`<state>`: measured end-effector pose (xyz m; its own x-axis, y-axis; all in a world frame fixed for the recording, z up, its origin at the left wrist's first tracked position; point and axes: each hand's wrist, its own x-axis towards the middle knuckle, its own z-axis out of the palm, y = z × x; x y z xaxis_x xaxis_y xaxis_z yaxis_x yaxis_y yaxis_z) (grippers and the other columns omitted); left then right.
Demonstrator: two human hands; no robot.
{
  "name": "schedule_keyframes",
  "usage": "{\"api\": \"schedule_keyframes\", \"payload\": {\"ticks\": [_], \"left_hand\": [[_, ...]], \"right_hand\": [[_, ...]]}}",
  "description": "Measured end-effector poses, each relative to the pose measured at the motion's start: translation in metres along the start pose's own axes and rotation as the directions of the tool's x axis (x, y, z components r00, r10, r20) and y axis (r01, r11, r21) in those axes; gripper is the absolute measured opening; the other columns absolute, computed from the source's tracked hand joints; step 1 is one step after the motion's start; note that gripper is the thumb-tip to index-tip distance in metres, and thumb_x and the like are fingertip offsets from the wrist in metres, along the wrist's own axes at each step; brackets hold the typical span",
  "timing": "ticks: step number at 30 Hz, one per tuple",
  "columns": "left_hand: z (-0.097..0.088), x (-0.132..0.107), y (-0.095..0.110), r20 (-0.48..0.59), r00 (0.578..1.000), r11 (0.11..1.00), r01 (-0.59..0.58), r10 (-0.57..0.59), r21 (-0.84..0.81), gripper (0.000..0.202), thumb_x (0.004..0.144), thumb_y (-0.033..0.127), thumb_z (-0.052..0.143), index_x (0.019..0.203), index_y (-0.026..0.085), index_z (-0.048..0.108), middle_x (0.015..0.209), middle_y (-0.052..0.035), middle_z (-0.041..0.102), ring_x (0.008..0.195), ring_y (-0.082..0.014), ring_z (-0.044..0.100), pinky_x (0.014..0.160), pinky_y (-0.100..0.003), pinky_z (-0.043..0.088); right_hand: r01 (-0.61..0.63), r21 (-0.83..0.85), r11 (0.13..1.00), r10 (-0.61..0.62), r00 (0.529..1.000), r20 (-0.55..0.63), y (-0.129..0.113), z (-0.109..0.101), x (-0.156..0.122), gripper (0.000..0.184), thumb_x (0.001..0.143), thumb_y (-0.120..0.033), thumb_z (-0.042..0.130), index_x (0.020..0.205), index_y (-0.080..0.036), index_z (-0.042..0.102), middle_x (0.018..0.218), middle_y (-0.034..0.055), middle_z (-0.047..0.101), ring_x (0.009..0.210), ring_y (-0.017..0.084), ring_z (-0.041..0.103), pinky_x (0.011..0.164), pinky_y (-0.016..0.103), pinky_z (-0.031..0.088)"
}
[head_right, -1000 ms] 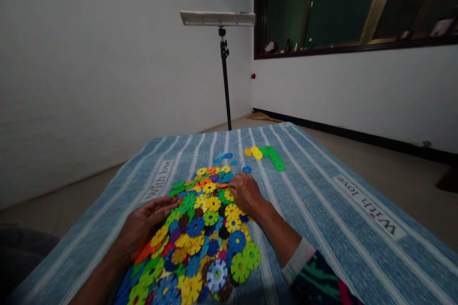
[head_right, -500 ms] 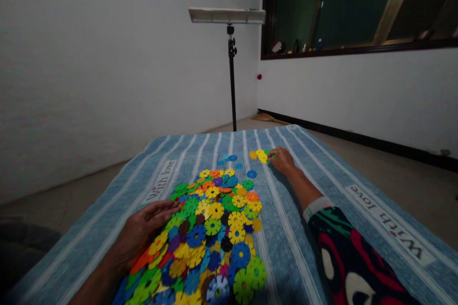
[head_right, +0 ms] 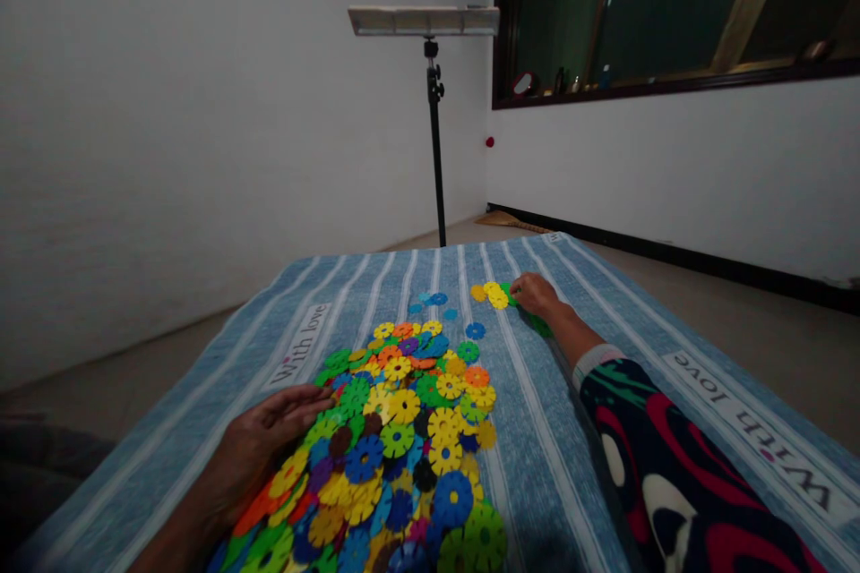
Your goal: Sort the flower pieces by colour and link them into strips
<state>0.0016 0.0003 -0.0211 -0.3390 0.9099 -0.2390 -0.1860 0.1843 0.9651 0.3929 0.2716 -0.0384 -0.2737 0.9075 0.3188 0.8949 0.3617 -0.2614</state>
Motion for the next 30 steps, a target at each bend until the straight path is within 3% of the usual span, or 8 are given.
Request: {"api": "schedule_keyframes", "payload": {"ticks": [12,18,23,27,30], "left_hand": [[0.006,-0.004,0.005,-0.018,1.000,1.000,0.003,-0.002,0.022,0.040,0.051,0.025,0.086,0.087,0.016,0.070,0.097,-0.0111,0.077,0.089,-0.0260,0.073,0.072,-0.028,0.059],[0.011,-0.008,0.008,-0.026,1.000,0.999,-0.006,0.005,-0.038,0.041,0.045,0.022,0.087,0.083,0.015,0.070,0.094,-0.0100,0.077,0.093,-0.0246,0.072,0.076,-0.026,0.058],[0.014,-0.011,0.009,-0.029,0.999,0.997,-0.019,0.017,-0.074,0.041,0.042,0.019,0.087,0.079,0.015,0.070,0.091,-0.0075,0.078,0.087,-0.0221,0.073,0.072,-0.024,0.058],[0.013,-0.010,0.008,-0.012,0.999,0.997,-0.035,0.034,-0.075,0.039,0.044,0.019,0.087,0.079,0.015,0.070,0.090,-0.0074,0.078,0.085,-0.0213,0.073,0.073,-0.025,0.057],[0.011,-0.009,0.006,0.008,0.999,0.996,-0.048,0.049,-0.081,0.039,0.046,0.019,0.087,0.081,0.014,0.070,0.090,-0.0077,0.077,0.085,-0.0211,0.072,0.074,-0.025,0.057]], "right_hand": [[-0.028,-0.026,0.999,0.027,0.999,-0.032,0.003,-0.001,-0.007,0.025,0.076,-0.014,0.058,0.089,-0.023,0.077,0.097,0.0062,0.073,0.094,0.020,0.063,0.081,0.025,0.044],[-0.026,-0.022,0.999,0.025,0.998,-0.054,-0.012,-0.012,-0.025,0.027,0.080,-0.016,0.053,0.093,-0.020,0.076,0.098,0.0077,0.071,0.092,0.020,0.062,0.081,0.027,0.043],[0.193,0.114,0.974,-0.195,0.981,0.003,-0.047,-0.022,-0.053,0.022,0.080,-0.018,0.055,0.085,-0.017,0.076,0.092,0.0092,0.071,0.091,0.021,0.062,0.084,0.031,0.044],[0.406,0.285,0.868,-0.443,0.894,0.074,-0.087,-0.027,-0.080,0.019,0.082,-0.021,0.055,0.079,-0.019,0.074,0.086,0.0067,0.070,0.088,0.020,0.061,0.085,0.031,0.044],[0.479,0.350,0.805,-0.538,0.838,0.092,-0.112,-0.029,-0.093,0.021,0.084,-0.022,0.053,0.076,-0.019,0.072,0.084,0.0061,0.068,0.083,0.019,0.059,0.082,0.031,0.044]]}}
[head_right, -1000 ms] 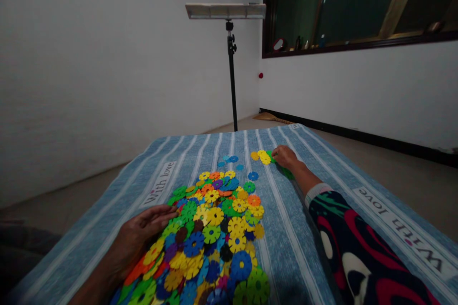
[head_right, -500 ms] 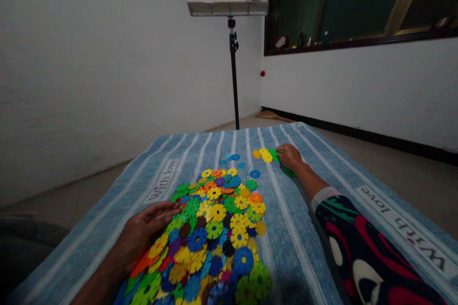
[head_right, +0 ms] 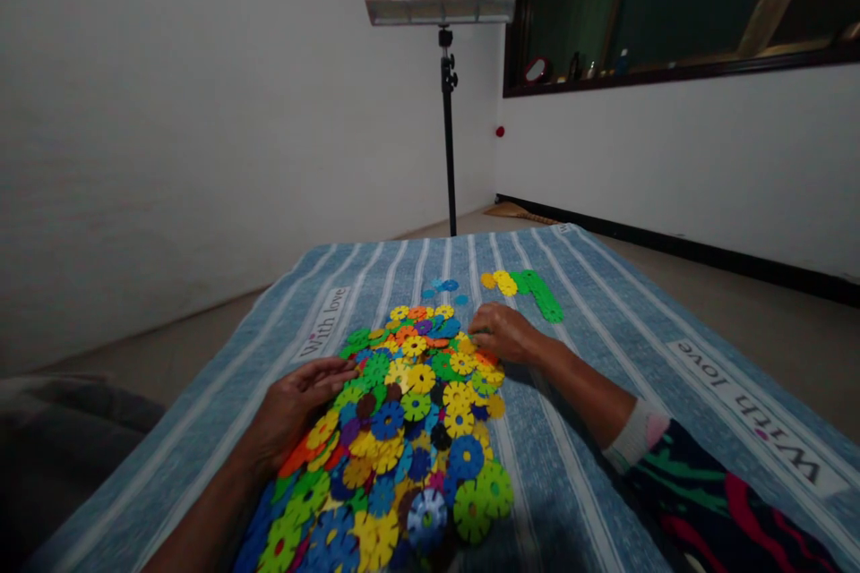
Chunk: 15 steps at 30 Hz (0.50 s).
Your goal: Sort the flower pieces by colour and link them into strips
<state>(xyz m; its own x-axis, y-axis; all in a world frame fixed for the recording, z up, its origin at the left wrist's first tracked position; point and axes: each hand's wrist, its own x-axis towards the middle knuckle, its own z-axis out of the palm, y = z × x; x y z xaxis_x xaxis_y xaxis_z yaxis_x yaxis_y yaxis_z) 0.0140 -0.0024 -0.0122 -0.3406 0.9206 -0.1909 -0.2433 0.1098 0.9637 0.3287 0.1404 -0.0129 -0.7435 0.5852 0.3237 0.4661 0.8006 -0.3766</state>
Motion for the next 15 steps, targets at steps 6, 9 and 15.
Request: {"api": "schedule_keyframes", "payload": {"ticks": [6,9,15], "left_hand": [[-0.002,0.003,-0.004,0.013,1.000,1.000,0.006,-0.006,0.007,0.039,0.050,0.021,0.086,0.084,0.014,0.069,0.092,-0.0080,0.077,0.085,-0.0206,0.072,0.073,-0.025,0.057],[-0.004,0.004,-0.005,0.023,1.000,1.000,0.000,-0.001,0.011,0.039,0.051,0.021,0.086,0.085,0.014,0.069,0.093,-0.0086,0.077,0.086,-0.0214,0.072,0.074,-0.026,0.057],[-0.005,0.005,-0.007,0.029,1.000,1.000,-0.013,0.013,-0.004,0.040,0.049,0.019,0.086,0.085,0.014,0.069,0.093,-0.0091,0.077,0.088,-0.0227,0.072,0.077,-0.028,0.056]], "right_hand": [[-0.096,-0.051,0.994,0.095,0.995,-0.015,-0.001,-0.001,0.005,0.019,0.080,-0.014,0.053,0.073,-0.018,0.071,0.082,0.0058,0.066,0.084,0.018,0.057,0.082,0.030,0.042],[-0.075,-0.029,0.997,0.075,0.997,-0.016,0.004,-0.002,0.003,0.016,0.080,-0.017,0.056,0.076,-0.017,0.071,0.083,0.0065,0.066,0.083,0.019,0.058,0.081,0.032,0.043],[0.137,0.046,0.990,-0.141,0.983,0.117,-0.019,0.004,-0.003,0.013,0.082,-0.018,0.058,0.085,-0.019,0.071,0.090,0.0057,0.064,0.089,0.019,0.057,0.082,0.030,0.042]]}}
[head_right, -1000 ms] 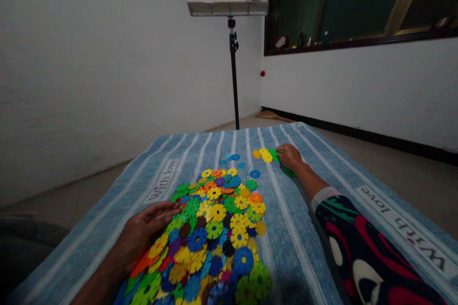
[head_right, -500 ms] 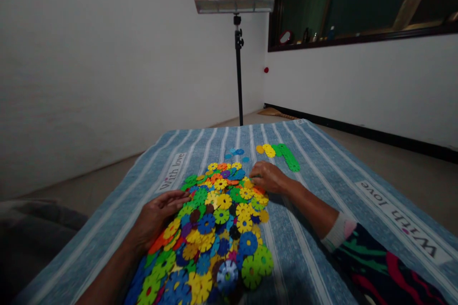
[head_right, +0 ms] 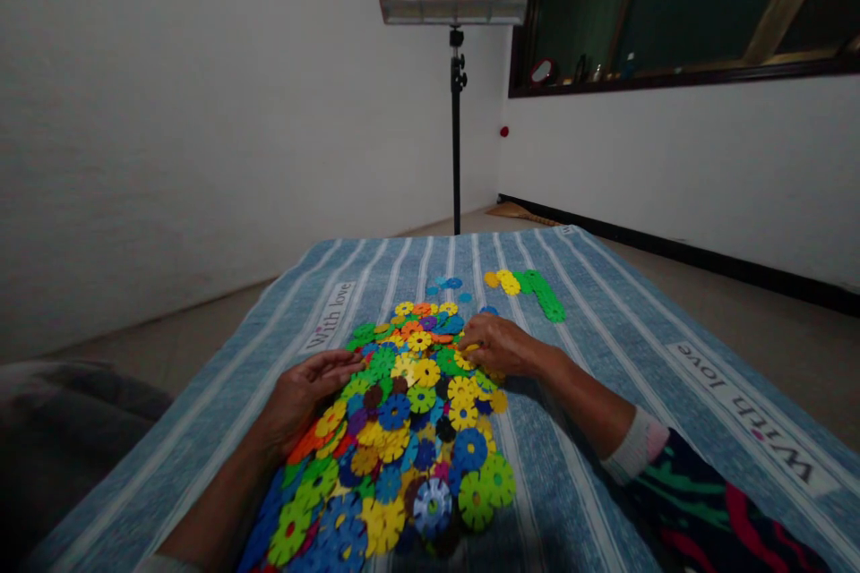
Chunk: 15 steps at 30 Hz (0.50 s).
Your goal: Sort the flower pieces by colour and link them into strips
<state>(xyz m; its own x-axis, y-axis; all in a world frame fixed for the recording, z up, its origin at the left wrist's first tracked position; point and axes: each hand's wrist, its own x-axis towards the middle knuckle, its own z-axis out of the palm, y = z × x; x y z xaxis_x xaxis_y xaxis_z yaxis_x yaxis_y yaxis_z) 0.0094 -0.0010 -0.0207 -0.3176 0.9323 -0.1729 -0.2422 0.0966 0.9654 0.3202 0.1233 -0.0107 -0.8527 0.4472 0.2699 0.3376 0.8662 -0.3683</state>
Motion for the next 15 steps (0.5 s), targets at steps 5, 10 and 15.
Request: {"api": "schedule_keyframes", "payload": {"ticks": [5,10,15], "left_hand": [[0.002,-0.001,0.002,-0.006,1.000,1.000,0.000,0.000,0.008,0.038,0.048,0.019,0.085,0.083,0.014,0.069,0.092,-0.0082,0.077,0.087,-0.0212,0.072,0.077,-0.026,0.056],[0.005,-0.003,0.005,-0.015,1.000,1.000,0.006,-0.006,0.007,0.038,0.047,0.019,0.086,0.081,0.013,0.069,0.092,-0.0079,0.077,0.085,-0.0207,0.072,0.075,-0.025,0.056],[0.006,-0.004,0.006,-0.013,1.000,1.000,0.012,-0.012,-0.001,0.039,0.046,0.019,0.086,0.081,0.013,0.069,0.091,-0.0085,0.077,0.084,-0.0212,0.072,0.073,-0.026,0.056]], "right_hand": [[0.089,-0.109,0.990,-0.081,0.994,0.075,-0.020,0.006,0.003,0.016,0.081,-0.009,0.055,0.081,-0.020,0.066,0.090,0.0046,0.062,0.091,0.018,0.054,0.076,0.028,0.038],[0.095,-0.199,0.975,-0.076,0.992,0.103,-0.031,0.008,0.005,0.019,0.079,-0.004,0.051,0.075,-0.019,0.061,0.087,0.0047,0.060,0.087,0.017,0.051,0.072,0.027,0.036],[0.083,-0.217,0.973,-0.063,0.993,0.096,-0.036,0.008,0.006,0.019,0.081,-0.004,0.049,0.073,-0.018,0.058,0.089,0.0049,0.061,0.086,0.017,0.050,0.072,0.026,0.036]]}}
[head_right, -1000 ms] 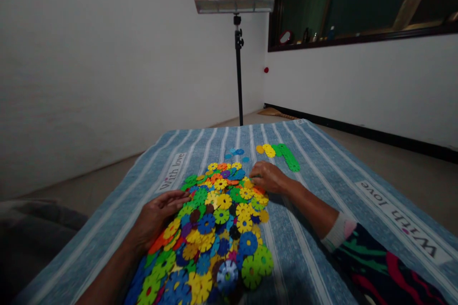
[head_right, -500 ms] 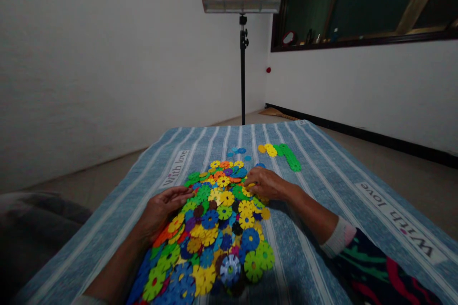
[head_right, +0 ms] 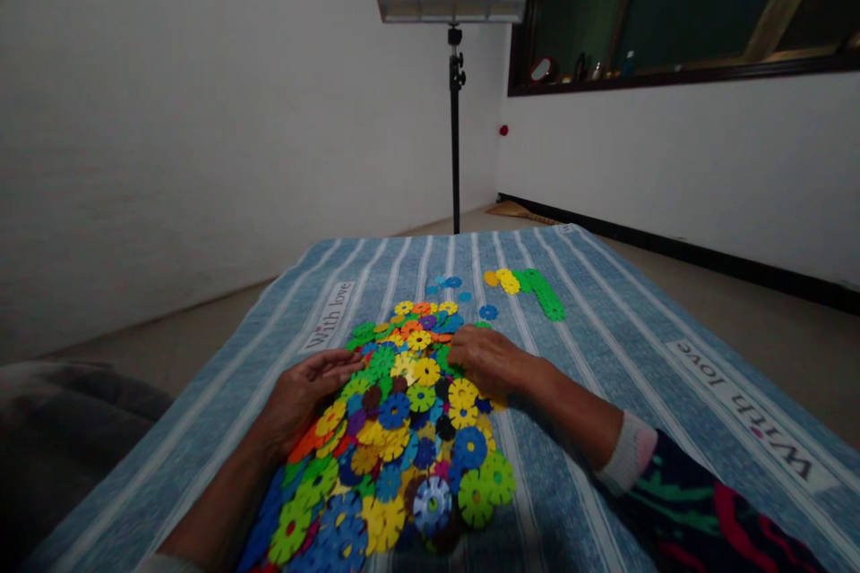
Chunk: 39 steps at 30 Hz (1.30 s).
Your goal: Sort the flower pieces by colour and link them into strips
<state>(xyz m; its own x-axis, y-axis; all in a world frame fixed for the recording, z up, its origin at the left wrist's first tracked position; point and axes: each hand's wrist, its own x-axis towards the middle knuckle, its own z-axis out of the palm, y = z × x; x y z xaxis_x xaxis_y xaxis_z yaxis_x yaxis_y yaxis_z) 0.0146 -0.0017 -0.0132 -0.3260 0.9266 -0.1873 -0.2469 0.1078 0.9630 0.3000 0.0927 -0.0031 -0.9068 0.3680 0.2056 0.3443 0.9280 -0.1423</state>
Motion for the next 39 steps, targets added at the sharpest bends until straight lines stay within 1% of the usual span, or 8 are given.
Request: {"api": "schedule_keyframes", "payload": {"ticks": [10,16,19,22,26,28,30,39], "left_hand": [[0.000,0.000,0.000,0.000,1.000,1.000,0.002,-0.002,0.019,0.038,0.048,0.019,0.085,0.081,0.014,0.069,0.091,-0.0083,0.077,0.085,-0.0207,0.072,0.074,-0.025,0.056],[-0.003,0.003,-0.003,0.000,1.000,1.000,0.007,-0.007,0.026,0.036,0.049,0.018,0.084,0.082,0.015,0.069,0.092,-0.0083,0.077,0.089,-0.0228,0.072,0.076,-0.027,0.057],[-0.004,0.003,-0.001,0.002,1.000,0.999,0.015,-0.015,0.047,0.038,0.051,0.020,0.084,0.085,0.015,0.069,0.094,-0.0093,0.077,0.092,-0.0240,0.072,0.076,-0.028,0.057],[-0.005,0.003,0.001,-0.001,1.000,0.996,0.023,-0.023,0.081,0.039,0.053,0.023,0.084,0.087,0.015,0.069,0.098,-0.0106,0.077,0.094,-0.0241,0.071,0.075,-0.026,0.057],[-0.004,0.003,0.002,-0.015,0.999,0.996,0.040,-0.039,0.074,0.039,0.052,0.024,0.085,0.086,0.015,0.069,0.098,-0.0109,0.077,0.092,-0.0236,0.072,0.072,-0.025,0.058],[-0.004,0.003,0.002,-0.027,0.999,0.997,0.047,-0.046,0.061,0.039,0.051,0.022,0.086,0.085,0.015,0.069,0.096,-0.0104,0.077,0.090,-0.0233,0.072,0.072,-0.025,0.058],[-0.004,0.004,0.001,-0.035,0.998,0.996,0.058,-0.056,0.060,0.039,0.051,0.021,0.086,0.086,0.016,0.070,0.094,-0.0098,0.077,0.086,-0.0232,0.073,0.070,-0.026,0.059],[-0.008,0.006,-0.002,-0.044,0.997,0.996,0.062,-0.059,0.064,0.039,0.054,0.021,0.085,0.089,0.015,0.069,0.097,-0.0109,0.077,0.090,-0.0252,0.073,0.071,-0.027,0.059]], "right_hand": [[0.009,0.082,0.997,-0.012,0.999,0.035,0.013,0.001,0.005,0.014,0.074,-0.004,0.056,0.067,-0.016,0.056,0.090,0.0050,0.060,0.088,0.017,0.052,0.072,0.026,0.037],[-0.015,0.426,0.905,0.021,1.000,-0.008,0.026,-0.008,0.008,0.005,0.073,-0.014,0.063,0.069,-0.016,0.063,0.095,0.0062,0.064,0.092,0.018,0.058,0.080,0.030,0.043],[-0.065,0.533,0.844,0.136,0.986,-0.096,0.047,-0.017,0.005,0.006,0.074,-0.020,0.062,0.071,-0.017,0.066,0.102,0.0066,0.065,0.096,0.019,0.060,0.085,0.032,0.044],[-0.199,0.518,0.832,0.333,0.926,-0.180,0.083,-0.024,-0.005,0.007,0.071,-0.019,0.061,0.068,-0.018,0.066,0.096,0.0054,0.068,0.093,0.019,0.061,0.084,0.032,0.045],[-0.455,0.427,0.781,0.593,0.754,-0.282,0.136,-0.029,-0.023,0.010,0.068,-0.016,0.058,0.066,-0.018,0.068,0.081,0.0038,0.069,0.082,0.019,0.063,0.080,0.030,0.046],[-0.569,0.364,0.738,0.671,0.678,-0.299,0.156,-0.031,-0.030,0.012,0.069,-0.015,0.058,0.069,-0.017,0.070,0.081,0.0041,0.070,0.082,0.020,0.063,0.079,0.029,0.047],[-0.637,0.300,0.710,0.704,0.644,-0.299,0.169,-0.032,-0.033,0.014,0.071,-0.015,0.058,0.072,-0.017,0.071,0.084,0.0047,0.071,0.085,0.020,0.063,0.080,0.029,0.046],[-0.658,0.023,0.753,0.649,0.736,-0.192,0.195,-0.023,-0.030,0.019,0.075,-0.012,0.055,0.081,-0.016,0.073,0.094,0.0061,0.070,0.091,0.018,0.061,0.081,0.024,0.044]]}}
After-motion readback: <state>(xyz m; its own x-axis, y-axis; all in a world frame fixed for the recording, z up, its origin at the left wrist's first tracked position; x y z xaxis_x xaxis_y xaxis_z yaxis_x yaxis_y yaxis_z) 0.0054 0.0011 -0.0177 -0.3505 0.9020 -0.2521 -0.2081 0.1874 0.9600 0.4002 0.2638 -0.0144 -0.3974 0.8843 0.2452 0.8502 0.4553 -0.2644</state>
